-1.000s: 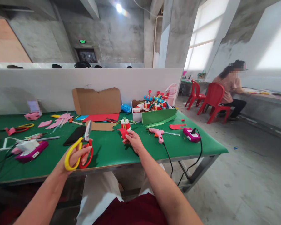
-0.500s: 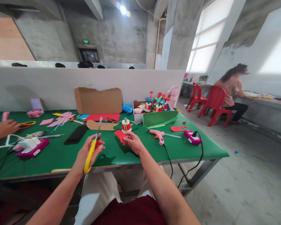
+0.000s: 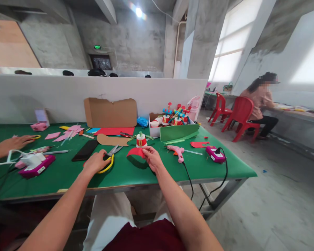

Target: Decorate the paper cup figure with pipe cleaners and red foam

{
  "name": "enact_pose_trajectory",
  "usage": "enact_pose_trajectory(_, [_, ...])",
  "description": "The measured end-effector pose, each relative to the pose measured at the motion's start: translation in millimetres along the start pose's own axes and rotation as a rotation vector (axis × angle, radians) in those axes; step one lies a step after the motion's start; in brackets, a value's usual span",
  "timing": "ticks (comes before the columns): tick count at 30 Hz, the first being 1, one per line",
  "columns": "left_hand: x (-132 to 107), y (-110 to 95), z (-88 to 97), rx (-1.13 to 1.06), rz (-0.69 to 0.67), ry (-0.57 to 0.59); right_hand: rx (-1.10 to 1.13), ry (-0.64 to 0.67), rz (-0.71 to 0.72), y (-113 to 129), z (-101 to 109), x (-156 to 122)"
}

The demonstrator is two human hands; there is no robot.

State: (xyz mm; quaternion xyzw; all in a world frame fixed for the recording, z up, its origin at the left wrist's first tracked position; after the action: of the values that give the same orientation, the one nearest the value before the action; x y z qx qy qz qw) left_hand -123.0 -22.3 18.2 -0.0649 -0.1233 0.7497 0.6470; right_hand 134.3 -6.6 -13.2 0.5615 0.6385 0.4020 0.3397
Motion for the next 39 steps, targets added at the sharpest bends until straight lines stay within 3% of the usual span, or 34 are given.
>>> enact_pose_trajectory(4, [-9,-12,12.3,-0.011,-0.078,-0.064,-0.041,0.036,0.007,-1,-7,-2])
enact_pose_trajectory(7, [-24,-57,31.2,-0.275,-0.327,-0.095,-0.161,0.148,-0.022,-4,-22,-8])
enact_pose_trajectory(10, [-43,-110,29.4,-0.603,-0.603,0.132,-0.25,0.244,-0.042,-6,-32,-14])
enact_pose_trajectory(13, [-49,-133,10.3,-0.786,-0.592,0.356,-0.244,0.233,-0.028,-4,-31,-15])
enact_pose_trajectory(16, [-40,-133,-6.9,-0.873,-0.455,0.359,-0.209,0.159,0.008,0,-23,-12])
enact_pose_trajectory(21, [-21,-119,-14.7,-1.101,-0.254,0.112,-0.13,0.081,0.032,4,-16,-5])
enact_pose_trajectory(23, [-20,-117,-20.4,-1.202,-0.195,0.074,-0.13,0.063,0.038,4,-14,-3])
enact_pose_trajectory(27, [-27,-126,-33.6,-1.321,-0.182,0.182,-0.188,-0.007,0.068,3,-4,-3])
enact_pose_trajectory(31, [-26,-130,-27.2,-1.359,-0.222,0.242,-0.317,-0.005,0.04,-1,-3,-1])
enact_pose_trajectory(35, [-3,-128,-20.9,-1.278,-0.218,0.312,-0.38,0.06,-0.029,1,-12,20])
enact_pose_trajectory(39, [25,-116,-31.2,-1.28,-0.092,0.359,-0.328,0.072,0.022,4,-24,42])
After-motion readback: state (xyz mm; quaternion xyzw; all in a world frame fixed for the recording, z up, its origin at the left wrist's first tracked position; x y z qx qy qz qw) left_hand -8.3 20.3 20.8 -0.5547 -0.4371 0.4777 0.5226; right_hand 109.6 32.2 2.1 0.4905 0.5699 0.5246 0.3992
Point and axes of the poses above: each hand's wrist, its own x-axis towards the middle knuckle, its own z-axis out of the back of the hand, y = z × x, the point moved 10 cm from there along x, towards the middle knuckle, and after that the axes turned 7 degrees about -x, right-handed, at the moved point
